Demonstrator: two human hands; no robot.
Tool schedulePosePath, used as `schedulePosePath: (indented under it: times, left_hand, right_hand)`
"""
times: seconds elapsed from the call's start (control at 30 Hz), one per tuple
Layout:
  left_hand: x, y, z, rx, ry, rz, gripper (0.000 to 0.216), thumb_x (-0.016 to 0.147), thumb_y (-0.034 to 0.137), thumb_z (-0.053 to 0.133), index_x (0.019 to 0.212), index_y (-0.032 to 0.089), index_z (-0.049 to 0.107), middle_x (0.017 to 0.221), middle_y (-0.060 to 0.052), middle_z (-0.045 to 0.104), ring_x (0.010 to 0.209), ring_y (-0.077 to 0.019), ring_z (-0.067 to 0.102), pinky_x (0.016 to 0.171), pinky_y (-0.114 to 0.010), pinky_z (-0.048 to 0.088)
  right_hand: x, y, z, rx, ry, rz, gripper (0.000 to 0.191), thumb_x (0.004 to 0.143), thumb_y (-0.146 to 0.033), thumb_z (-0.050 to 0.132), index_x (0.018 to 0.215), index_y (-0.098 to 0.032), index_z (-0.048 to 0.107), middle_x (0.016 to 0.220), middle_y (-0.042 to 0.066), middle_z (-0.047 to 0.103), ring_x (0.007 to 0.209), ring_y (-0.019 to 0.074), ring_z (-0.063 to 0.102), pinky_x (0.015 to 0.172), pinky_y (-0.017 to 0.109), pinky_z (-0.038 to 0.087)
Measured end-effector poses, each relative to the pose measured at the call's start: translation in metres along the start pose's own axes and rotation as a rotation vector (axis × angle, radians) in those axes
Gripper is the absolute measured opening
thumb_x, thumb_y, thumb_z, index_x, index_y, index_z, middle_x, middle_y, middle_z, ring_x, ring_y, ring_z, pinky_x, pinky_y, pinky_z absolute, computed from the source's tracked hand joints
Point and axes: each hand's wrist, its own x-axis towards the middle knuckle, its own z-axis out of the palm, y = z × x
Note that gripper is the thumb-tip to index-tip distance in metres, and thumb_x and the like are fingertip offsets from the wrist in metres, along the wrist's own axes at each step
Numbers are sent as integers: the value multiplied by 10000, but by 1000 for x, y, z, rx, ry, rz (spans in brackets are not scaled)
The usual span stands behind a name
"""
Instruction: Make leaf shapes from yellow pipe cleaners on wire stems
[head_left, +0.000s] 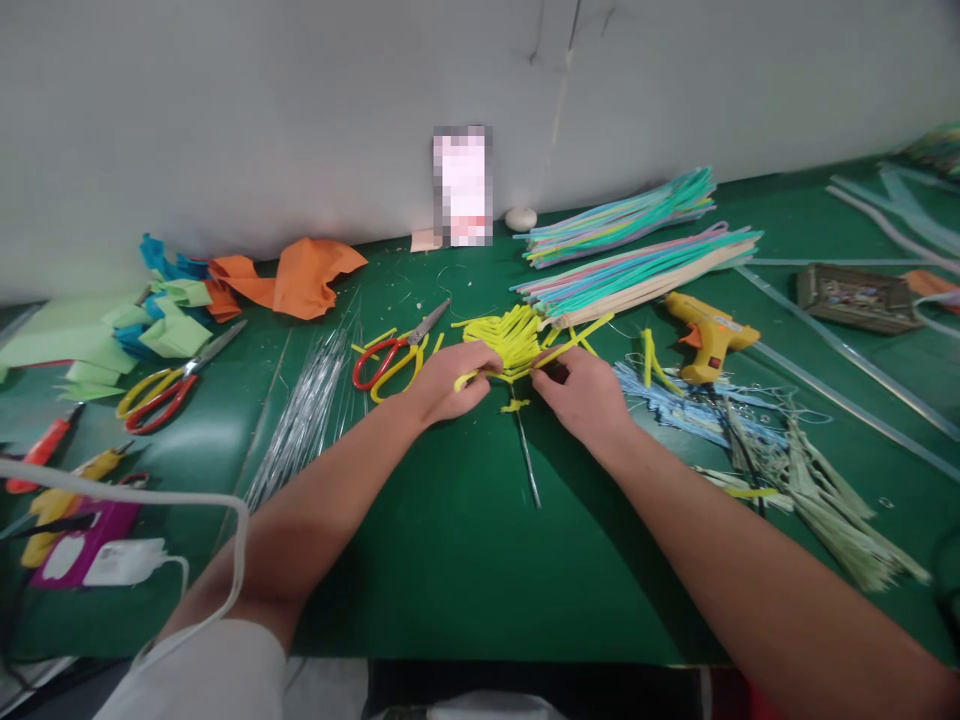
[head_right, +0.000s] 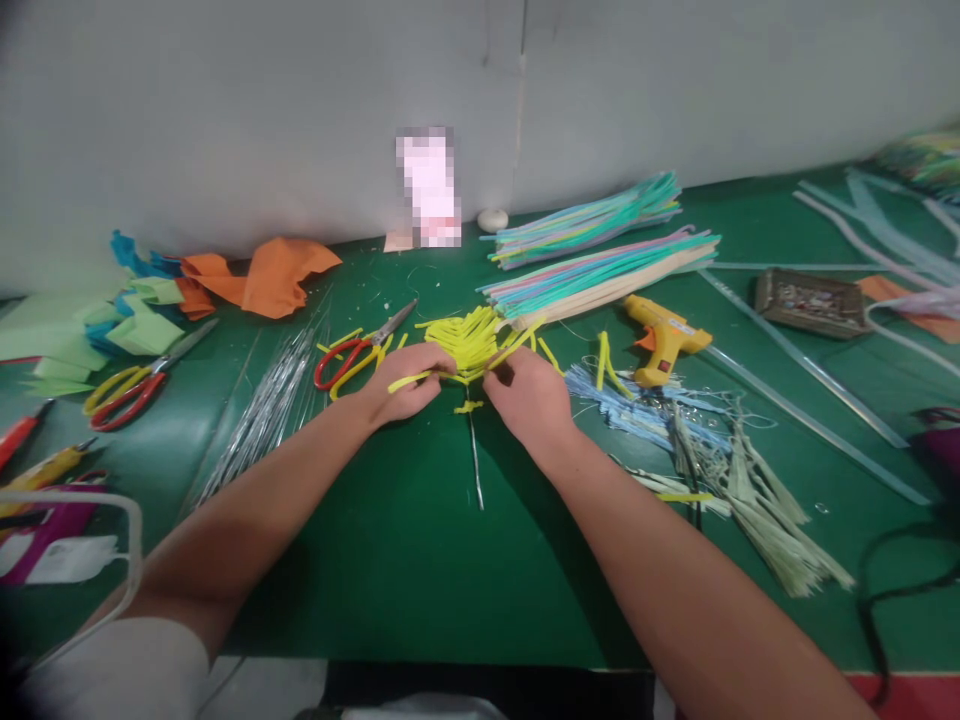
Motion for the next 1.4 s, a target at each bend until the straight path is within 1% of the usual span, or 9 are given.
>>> schedulePosePath:
  times: [0.13, 0.3, 0.63, 0.8, 1.0, 1.1, 1.2, 1.3, 1.4]
  left_hand:
    - [1, 0, 2, 36, -7, 65, 315, 780, 76, 444, 975, 198, 659, 923, -54, 693, 869, -175, 640, 775, -305, 490]
    - [5, 6, 2, 97, -34, 31, 208, 833, 188, 492, 926, 176, 677, 885, -62, 703, 832, -185, 651, 746, -305, 494]
    - [9, 16, 8, 228, -41, -38, 255, 841, 393, 585, 925, 168, 670, 828, -61, 694, 773, -208, 642, 688, -323, 471]
    - [10, 14, 12, 242, -27, -124, 183, 857, 307, 564, 918, 182, 682, 867, -54, 708, 812, -203, 651, 716, -318, 480]
    - [10, 16, 16, 90, 89, -252, 112, 777, 230, 624, 676, 184, 633, 729, -19, 668, 691, -158, 613, 648, -281, 470]
    - [10, 19, 17, 12, 123, -304, 49, 751, 186, 634, 785, 183, 669, 705, 0, 661, 642, -135, 596, 619, -265, 454]
    - [11, 21, 16, 55, 79, -282, 171, 747, 248, 676, 909, 193, 686, 644, 24, 627, 576, -130, 560, 592, -275, 429]
    - [13, 21, 14, 101, 41, -256, 201, 756, 375, 703, 849, 197, 691, 634, 19, 627, 558, -137, 550, 563, -281, 401]
    - [13, 21, 14, 107, 79, -258, 180, 796, 365, 674, 773, 188, 692, 663, 2, 658, 600, -147, 586, 592, -285, 415]
  right_hand:
    - [4, 1, 1, -24, 4, -2, 196, 771, -311, 587, 874, -208, 718, 819, 53, 730, 731, 221, 651, 654, 339, 469]
    - [8, 1, 1, -66, -17, 1, 219, 797, -329, 570, 894, -219, 733, 811, 53, 736, 737, 227, 655, 636, 328, 449]
    - [8, 1, 4, -89, -6, -13, 206, 793, -298, 574, 909, -227, 729, 807, 48, 732, 721, 213, 645, 638, 315, 452]
    - [8, -1, 2, -112, -18, -20, 219, 805, -308, 570, 922, -219, 733, 834, 65, 738, 759, 239, 658, 670, 343, 468]
    - [8, -3, 2, -140, -8, -20, 234, 807, -320, 564, 910, -202, 737, 834, 72, 743, 781, 250, 667, 683, 349, 464]
    - [8, -3, 2, -139, -18, -12, 233, 801, -318, 565, 909, -204, 737, 836, 69, 743, 778, 248, 667, 668, 343, 458]
    - [8, -3, 1, -128, -18, -9, 226, 796, -312, 566, 909, -213, 735, 829, 61, 741, 759, 238, 660, 636, 328, 445]
    - [7, -3, 1, -126, -21, -5, 221, 797, -308, 565, 905, -217, 734, 827, 56, 738, 755, 237, 657, 617, 321, 433]
    - [7, -4, 2, -132, -15, -7, 215, 793, -309, 571, 897, -217, 734, 815, 57, 739, 754, 239, 657, 621, 324, 437]
